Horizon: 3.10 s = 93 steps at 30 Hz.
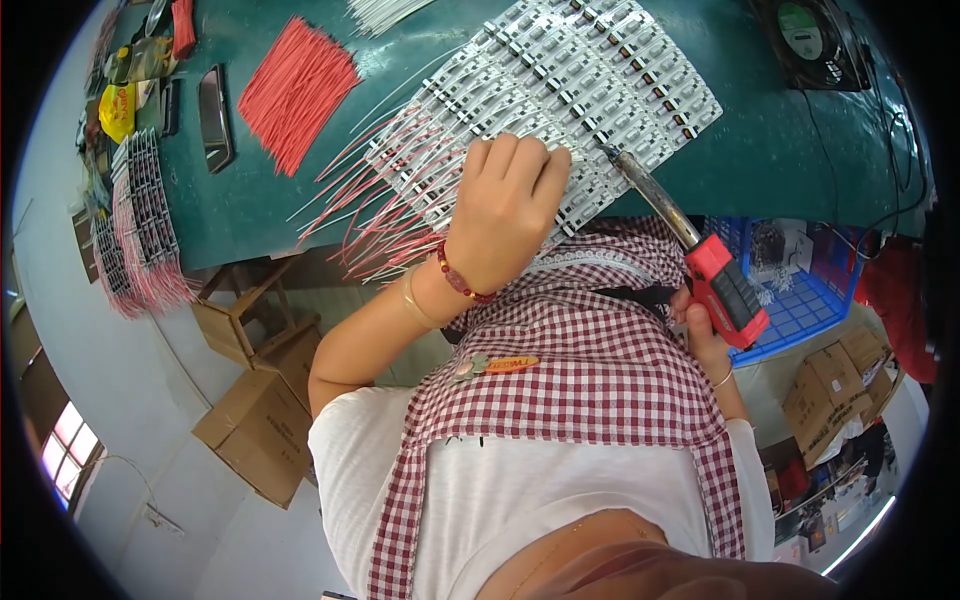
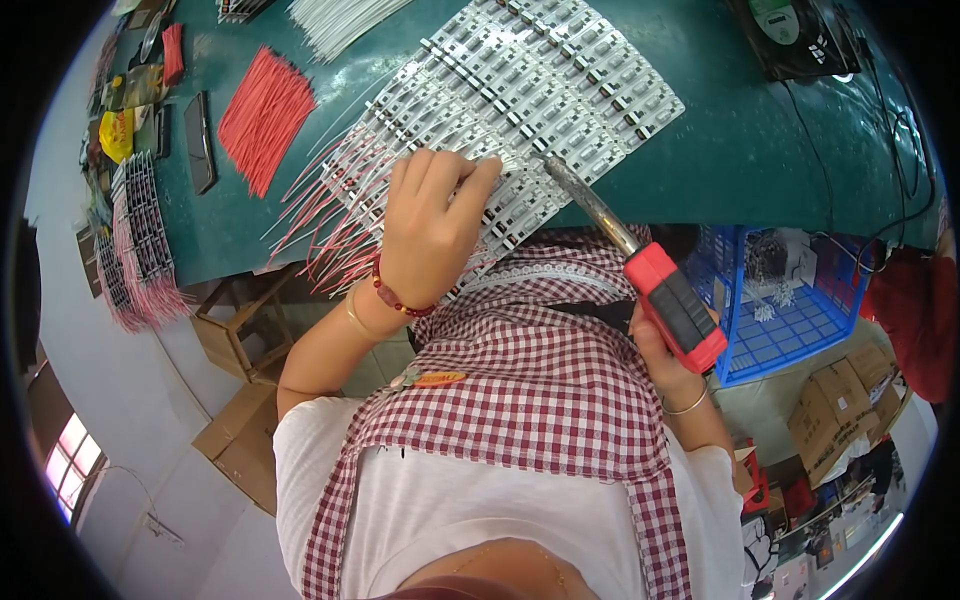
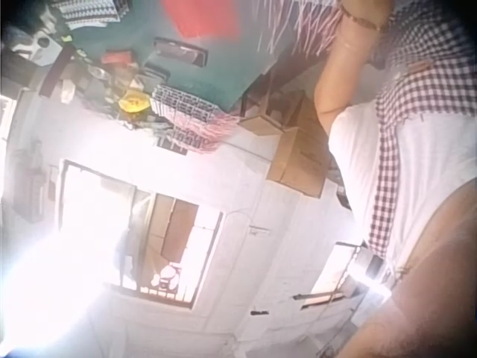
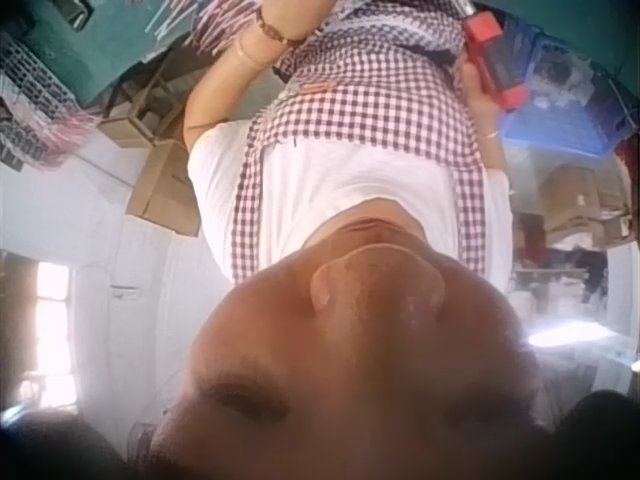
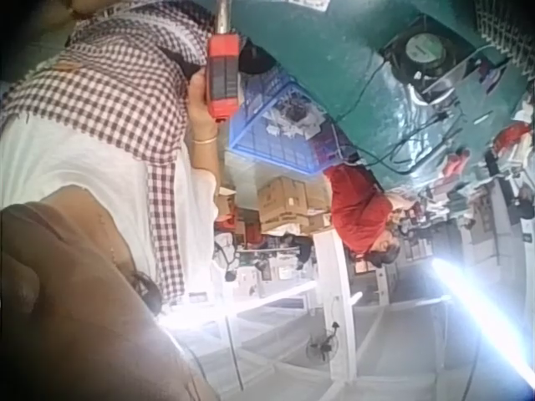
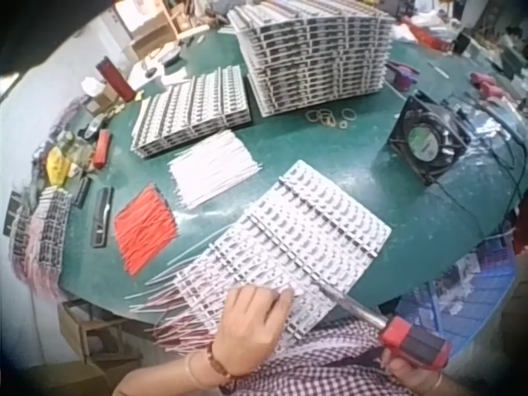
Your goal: The person solders red wires and white wires onto individual electronic component strips using a soldering iron.
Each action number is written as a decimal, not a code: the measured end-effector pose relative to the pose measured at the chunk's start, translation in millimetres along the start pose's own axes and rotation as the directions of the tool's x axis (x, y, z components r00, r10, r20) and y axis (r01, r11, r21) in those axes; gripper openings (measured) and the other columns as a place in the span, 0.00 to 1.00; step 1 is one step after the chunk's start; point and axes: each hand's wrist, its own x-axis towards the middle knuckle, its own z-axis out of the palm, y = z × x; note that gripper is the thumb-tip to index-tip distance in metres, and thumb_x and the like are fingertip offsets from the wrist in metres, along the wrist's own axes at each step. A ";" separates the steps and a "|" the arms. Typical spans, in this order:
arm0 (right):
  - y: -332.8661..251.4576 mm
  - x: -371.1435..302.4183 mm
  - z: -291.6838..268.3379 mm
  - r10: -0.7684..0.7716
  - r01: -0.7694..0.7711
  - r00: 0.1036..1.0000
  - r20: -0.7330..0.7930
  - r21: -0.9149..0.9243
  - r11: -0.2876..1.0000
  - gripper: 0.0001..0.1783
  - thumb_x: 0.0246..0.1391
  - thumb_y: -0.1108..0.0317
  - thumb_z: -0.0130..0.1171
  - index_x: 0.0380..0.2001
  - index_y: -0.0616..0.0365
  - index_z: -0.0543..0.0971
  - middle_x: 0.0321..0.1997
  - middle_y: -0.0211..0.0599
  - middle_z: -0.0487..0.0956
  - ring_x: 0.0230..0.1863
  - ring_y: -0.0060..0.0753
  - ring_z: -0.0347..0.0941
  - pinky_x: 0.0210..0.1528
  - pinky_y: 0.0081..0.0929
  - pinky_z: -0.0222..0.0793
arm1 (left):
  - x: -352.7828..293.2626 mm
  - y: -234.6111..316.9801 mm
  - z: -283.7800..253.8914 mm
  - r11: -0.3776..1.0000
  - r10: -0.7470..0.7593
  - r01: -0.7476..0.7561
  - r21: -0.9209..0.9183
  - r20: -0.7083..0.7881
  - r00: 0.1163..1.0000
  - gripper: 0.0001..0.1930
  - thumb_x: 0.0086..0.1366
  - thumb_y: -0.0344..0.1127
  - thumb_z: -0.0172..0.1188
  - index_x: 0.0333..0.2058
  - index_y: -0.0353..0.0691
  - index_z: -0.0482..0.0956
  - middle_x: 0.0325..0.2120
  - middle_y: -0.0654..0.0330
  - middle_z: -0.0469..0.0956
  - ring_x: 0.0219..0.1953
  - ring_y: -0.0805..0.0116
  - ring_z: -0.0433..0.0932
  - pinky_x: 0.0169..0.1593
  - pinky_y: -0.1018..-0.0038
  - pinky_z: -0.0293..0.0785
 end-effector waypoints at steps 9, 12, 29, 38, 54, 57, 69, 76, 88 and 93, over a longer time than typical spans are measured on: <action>43.1 -14.3 -10.9 -0.086 0.077 0.994 -0.064 -0.132 0.988 0.14 0.52 0.63 0.65 0.37 0.62 0.81 0.33 0.40 0.80 0.30 0.35 0.77 0.32 0.27 0.71 | -4.8 5.5 10.8 0.997 0.008 -0.006 -0.082 0.024 1.000 0.16 0.49 0.24 0.58 0.39 0.35 0.81 0.27 0.61 0.69 0.31 0.64 0.69 0.36 0.69 0.65; 48.4 -12.0 -12.1 -0.098 0.093 0.995 -0.006 -0.270 0.958 0.14 0.51 0.64 0.66 0.38 0.62 0.82 0.32 0.41 0.80 0.30 0.39 0.78 0.33 0.28 0.72 | -4.3 3.2 11.5 0.995 0.006 -0.003 -0.097 0.026 1.000 0.16 0.49 0.23 0.58 0.39 0.35 0.81 0.26 0.61 0.69 0.31 0.64 0.69 0.36 0.68 0.65; 5.4 -1.8 -1.1 -0.041 0.042 0.999 -0.012 0.038 0.998 0.21 0.58 0.53 0.61 0.37 0.64 0.76 0.26 0.33 0.75 0.26 0.24 0.70 0.29 0.22 0.65 | -4.0 2.8 -6.9 0.998 -0.054 0.053 0.015 0.088 0.995 0.11 0.52 0.25 0.58 0.36 0.39 0.81 0.28 0.61 0.70 0.32 0.63 0.71 0.37 0.66 0.65; 15.6 -6.9 -1.3 0.005 0.012 0.996 -0.092 0.181 0.983 0.24 0.60 0.54 0.59 0.47 0.64 0.72 0.27 0.31 0.75 0.26 0.22 0.68 0.30 0.22 0.65 | -18.8 -10.8 -88.4 0.931 -0.304 0.226 0.285 0.266 0.915 0.07 0.51 0.26 0.55 0.31 0.37 0.78 0.26 0.58 0.66 0.33 0.58 0.70 0.40 0.64 0.65; 44.5 -12.6 -5.5 -0.072 0.069 0.994 -0.081 -0.039 0.997 0.17 0.55 0.58 0.65 0.37 0.63 0.81 0.30 0.36 0.80 0.30 0.30 0.76 0.34 0.27 0.70 | -7.8 13.3 19.5 0.989 -0.093 0.090 -0.113 -0.021 0.995 0.13 0.49 0.20 0.60 0.35 0.37 0.82 0.25 0.60 0.69 0.31 0.61 0.70 0.36 0.67 0.68; 48.1 -10.2 -10.7 -0.084 0.083 0.996 -0.017 -0.064 0.995 0.16 0.54 0.60 0.65 0.38 0.62 0.81 0.33 0.39 0.80 0.31 0.35 0.77 0.33 0.28 0.71 | -7.3 13.5 18.9 0.988 -0.100 0.098 -0.119 -0.011 0.995 0.12 0.49 0.21 0.61 0.35 0.37 0.82 0.26 0.60 0.69 0.31 0.61 0.70 0.36 0.67 0.68; 29.5 -7.8 -9.9 -0.072 0.072 0.997 -0.020 0.019 0.997 0.17 0.53 0.58 0.65 0.31 0.65 0.80 0.23 0.35 0.77 0.24 0.29 0.74 0.29 0.25 0.70 | -7.4 13.7 20.5 0.987 -0.120 0.117 -0.113 -0.019 0.993 0.10 0.50 0.21 0.62 0.33 0.37 0.81 0.25 0.60 0.68 0.31 0.61 0.70 0.35 0.67 0.68; 28.1 -8.1 -6.4 -0.106 0.109 0.993 -0.048 0.076 0.991 0.18 0.53 0.57 0.66 0.30 0.65 0.79 0.23 0.35 0.77 0.24 0.28 0.74 0.28 0.24 0.69 | -5.0 12.4 10.2 0.993 -0.102 0.103 -0.064 0.014 0.995 0.11 0.50 0.22 0.62 0.34 0.38 0.81 0.25 0.61 0.69 0.30 0.62 0.70 0.34 0.69 0.66; 52.3 -19.9 -8.6 -0.111 0.107 0.988 -0.111 -0.043 0.993 0.16 0.53 0.58 0.65 0.33 0.63 0.81 0.29 0.38 0.79 0.27 0.34 0.75 0.31 0.27 0.70 | -10.5 23.0 23.9 0.986 -0.096 0.091 -0.142 -0.028 0.995 0.13 0.48 0.21 0.61 0.35 0.36 0.82 0.26 0.59 0.70 0.30 0.61 0.70 0.35 0.68 0.67; 58.0 -23.1 -16.7 -0.016 0.014 0.999 -0.042 -0.043 0.999 0.16 0.52 0.60 0.66 0.35 0.64 0.81 0.31 0.40 0.80 0.29 0.36 0.77 0.33 0.28 0.71 | -11.3 23.3 25.7 0.981 -0.101 0.096 -0.167 -0.021 0.995 0.13 0.48 0.20 0.62 0.35 0.36 0.81 0.26 0.59 0.70 0.30 0.61 0.70 0.35 0.67 0.67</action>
